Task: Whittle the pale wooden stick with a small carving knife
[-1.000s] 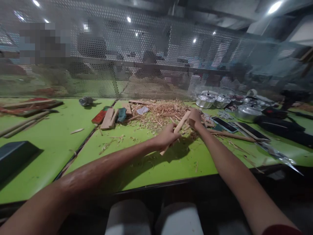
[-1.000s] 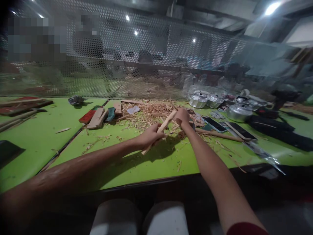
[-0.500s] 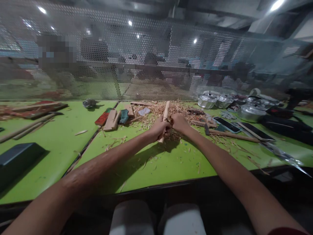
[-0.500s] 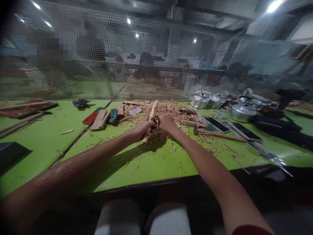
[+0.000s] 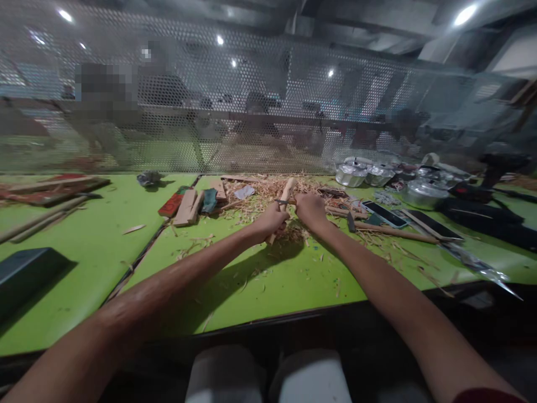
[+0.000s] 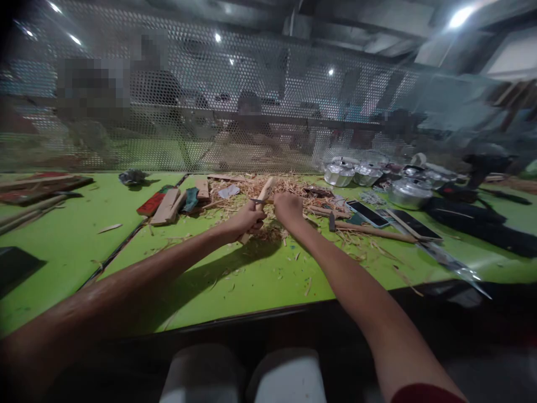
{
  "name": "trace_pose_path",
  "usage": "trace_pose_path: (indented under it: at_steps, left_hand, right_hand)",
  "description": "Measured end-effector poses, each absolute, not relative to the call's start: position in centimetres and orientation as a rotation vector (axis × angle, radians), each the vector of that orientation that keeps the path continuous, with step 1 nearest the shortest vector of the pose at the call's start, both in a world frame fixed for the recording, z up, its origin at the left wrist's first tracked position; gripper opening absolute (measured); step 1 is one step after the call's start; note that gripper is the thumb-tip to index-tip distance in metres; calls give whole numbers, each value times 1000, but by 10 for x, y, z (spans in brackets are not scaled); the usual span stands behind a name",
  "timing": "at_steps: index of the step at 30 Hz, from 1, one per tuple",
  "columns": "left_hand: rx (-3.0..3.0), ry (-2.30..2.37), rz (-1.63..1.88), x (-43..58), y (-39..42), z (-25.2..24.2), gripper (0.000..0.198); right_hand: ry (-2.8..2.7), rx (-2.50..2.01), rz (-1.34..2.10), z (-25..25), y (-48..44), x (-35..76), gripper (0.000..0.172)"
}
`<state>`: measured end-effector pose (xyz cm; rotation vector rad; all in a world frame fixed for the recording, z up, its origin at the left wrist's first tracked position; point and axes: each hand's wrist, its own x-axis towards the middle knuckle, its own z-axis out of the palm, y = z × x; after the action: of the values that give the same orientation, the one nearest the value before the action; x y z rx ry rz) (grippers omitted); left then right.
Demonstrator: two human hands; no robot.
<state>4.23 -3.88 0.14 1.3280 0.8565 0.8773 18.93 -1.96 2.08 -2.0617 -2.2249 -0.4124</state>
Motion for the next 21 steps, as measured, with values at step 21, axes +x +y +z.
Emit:
trace_pose_path:
  at_steps: [21]
  left_hand:
    - [1224, 871, 699, 37, -39, 0, 9]
  right_hand:
    - [-2086, -1914, -104, 27, -6, 216, 32]
